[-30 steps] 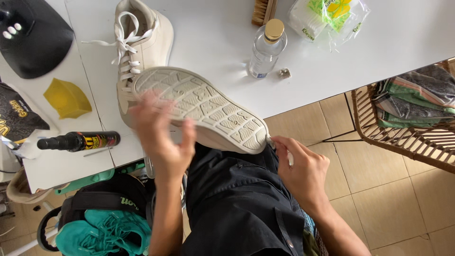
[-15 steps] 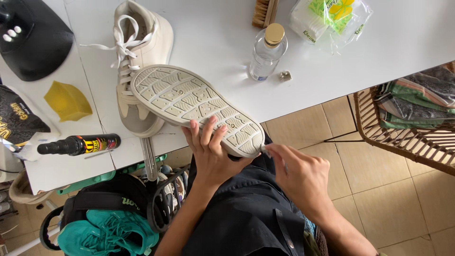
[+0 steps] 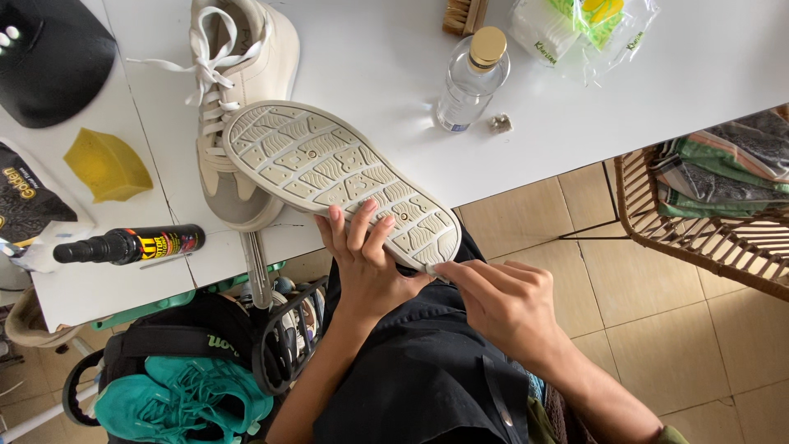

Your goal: The person cleans the sole of a beige sneaker using a small white cloth. They hold the shoe on their lap and wipe the textured bottom surface, then flip the shoe to clean the side and heel areas.

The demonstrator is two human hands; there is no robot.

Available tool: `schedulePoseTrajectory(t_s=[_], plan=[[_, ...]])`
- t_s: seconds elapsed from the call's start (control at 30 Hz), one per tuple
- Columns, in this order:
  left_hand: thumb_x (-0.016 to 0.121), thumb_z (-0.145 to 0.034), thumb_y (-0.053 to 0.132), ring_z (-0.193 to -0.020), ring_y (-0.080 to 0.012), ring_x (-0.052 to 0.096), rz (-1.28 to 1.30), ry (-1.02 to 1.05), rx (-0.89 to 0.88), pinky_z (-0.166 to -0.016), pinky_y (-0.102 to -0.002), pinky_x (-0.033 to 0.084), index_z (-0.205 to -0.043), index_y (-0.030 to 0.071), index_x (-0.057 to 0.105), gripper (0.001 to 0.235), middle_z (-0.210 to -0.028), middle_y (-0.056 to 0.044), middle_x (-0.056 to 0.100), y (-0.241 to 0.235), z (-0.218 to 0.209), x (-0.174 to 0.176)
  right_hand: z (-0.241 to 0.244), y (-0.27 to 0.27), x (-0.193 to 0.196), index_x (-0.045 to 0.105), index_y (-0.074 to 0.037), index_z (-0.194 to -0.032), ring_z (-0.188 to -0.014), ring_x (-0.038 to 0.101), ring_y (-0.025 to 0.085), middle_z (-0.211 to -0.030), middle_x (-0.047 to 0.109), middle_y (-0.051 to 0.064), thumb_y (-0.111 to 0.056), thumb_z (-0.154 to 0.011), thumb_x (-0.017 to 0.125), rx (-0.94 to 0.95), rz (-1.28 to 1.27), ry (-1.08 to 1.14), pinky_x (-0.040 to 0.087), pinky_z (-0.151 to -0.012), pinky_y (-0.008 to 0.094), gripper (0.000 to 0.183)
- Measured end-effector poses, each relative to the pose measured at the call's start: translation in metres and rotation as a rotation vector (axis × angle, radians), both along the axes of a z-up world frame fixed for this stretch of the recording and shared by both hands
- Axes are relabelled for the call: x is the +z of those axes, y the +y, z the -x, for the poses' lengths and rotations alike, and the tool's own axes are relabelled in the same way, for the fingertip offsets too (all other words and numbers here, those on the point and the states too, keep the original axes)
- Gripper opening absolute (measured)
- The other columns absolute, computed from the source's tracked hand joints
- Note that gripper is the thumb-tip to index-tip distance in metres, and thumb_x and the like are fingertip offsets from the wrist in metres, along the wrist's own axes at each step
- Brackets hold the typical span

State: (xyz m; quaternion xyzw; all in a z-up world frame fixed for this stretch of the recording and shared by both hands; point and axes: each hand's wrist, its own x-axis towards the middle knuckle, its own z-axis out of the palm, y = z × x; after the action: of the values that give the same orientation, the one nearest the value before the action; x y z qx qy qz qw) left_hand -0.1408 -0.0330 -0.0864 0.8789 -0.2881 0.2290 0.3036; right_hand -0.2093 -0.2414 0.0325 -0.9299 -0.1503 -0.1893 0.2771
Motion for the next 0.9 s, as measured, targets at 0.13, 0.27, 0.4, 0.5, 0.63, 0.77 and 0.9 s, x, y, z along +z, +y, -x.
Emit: schedulePoseTrajectory(t_s=[0.13, 0.27, 0.4, 0.5, 0.63, 0.77, 0.9], plan=[[0.08, -0.094, 0.085, -0.174, -0.0361, 0.003, -0.003, -0.016, 0.02, -0.142, -0.078, 0.011, -0.159, 0.018, 0.039, 0.102, -0.174, -0.007, 0.034, -0.001, 0.0, -0.007, -0.01, 0.013, 0.011, 0.082, -0.015, -0.112, -0.049, 0.051, 0.002, -0.087, 0.083, -0.006, 0.02, -0.091, 0.06, 0.031, 0.151, -0.08, 0.033, -0.043, 0.023, 0.046], [0.082, -0.1, 0.062, -0.173, -0.0342, 0.001, -0.025, -0.002, 0.056, -0.144, -0.071, 0.007, -0.154, 0.017, 0.044, 0.079, -0.173, -0.007, 0.035, -0.002, 0.001, -0.006, -0.027, 0.028, 0.014, 0.079, -0.017, -0.119, -0.054, 0.047, 0.012, -0.096, 0.076, -0.007, 0.011, -0.089, 0.054, -0.001, 0.333, -0.128, 0.036, -0.05, 0.028, 0.049], [0.06, -0.101, 0.088, -0.18, -0.0216, 0.004, 0.226, 0.071, -0.15, -0.15, -0.054, -0.002, -0.172, 0.023, 0.033, 0.099, -0.187, -0.004, 0.025, 0.016, -0.011, -0.001, -0.047, 0.037, 0.023, 0.076, -0.02, -0.126, -0.056, 0.052, 0.008, -0.095, 0.074, -0.008, 0.002, -0.101, 0.065, -0.002, 0.425, -0.109, 0.037, -0.051, 0.025, 0.035], [0.086, -0.082, 0.075, -0.176, -0.0325, 0.027, 0.471, 0.019, -0.031, -0.149, -0.066, 0.032, -0.17, 0.018, 0.034, 0.117, -0.182, -0.006, 0.025, 0.038, -0.046, 0.033, -0.058, 0.036, 0.035, 0.077, -0.021, -0.115, -0.059, 0.064, 0.013, -0.088, 0.076, -0.008, 0.014, -0.089, 0.061, 0.08, 0.274, -0.014, 0.045, -0.05, 0.029, 0.046], [0.044, -0.116, 0.072, -0.184, -0.0444, 0.009, 0.412, 0.135, 0.178, -0.156, -0.071, 0.014, -0.177, 0.01, 0.018, 0.091, -0.191, -0.019, 0.007, 0.051, -0.086, 0.066, -0.069, 0.044, 0.031, 0.079, -0.019, -0.117, -0.054, 0.061, 0.007, -0.09, 0.079, -0.006, 0.014, -0.091, 0.064, 0.102, 0.226, -0.025, 0.045, -0.044, 0.027, 0.044], [0.037, -0.125, 0.046, -0.176, -0.0428, 0.026, 0.427, 0.212, 0.262, -0.15, -0.06, 0.027, -0.17, 0.004, 0.027, 0.063, -0.184, -0.026, 0.022, 0.047, -0.094, 0.068, -0.093, 0.057, 0.03, 0.08, -0.019, -0.122, -0.054, 0.05, 0.011, -0.094, 0.075, -0.007, 0.011, -0.09, 0.055, 0.09, 0.284, -0.105, 0.038, -0.048, 0.028, 0.05], [0.037, -0.124, 0.04, -0.158, -0.0427, 0.048, 0.427, 0.296, 0.339, -0.134, -0.057, 0.041, -0.157, 0.003, 0.041, 0.05, -0.17, -0.028, 0.042, 0.056, -0.102, 0.093, -0.125, 0.074, 0.042, 0.079, -0.018, -0.123, -0.053, 0.046, 0.014, -0.088, 0.069, -0.008, -0.005, -0.111, 0.06, 0.144, 0.319, -0.123, 0.035, -0.05, 0.03, 0.026]])
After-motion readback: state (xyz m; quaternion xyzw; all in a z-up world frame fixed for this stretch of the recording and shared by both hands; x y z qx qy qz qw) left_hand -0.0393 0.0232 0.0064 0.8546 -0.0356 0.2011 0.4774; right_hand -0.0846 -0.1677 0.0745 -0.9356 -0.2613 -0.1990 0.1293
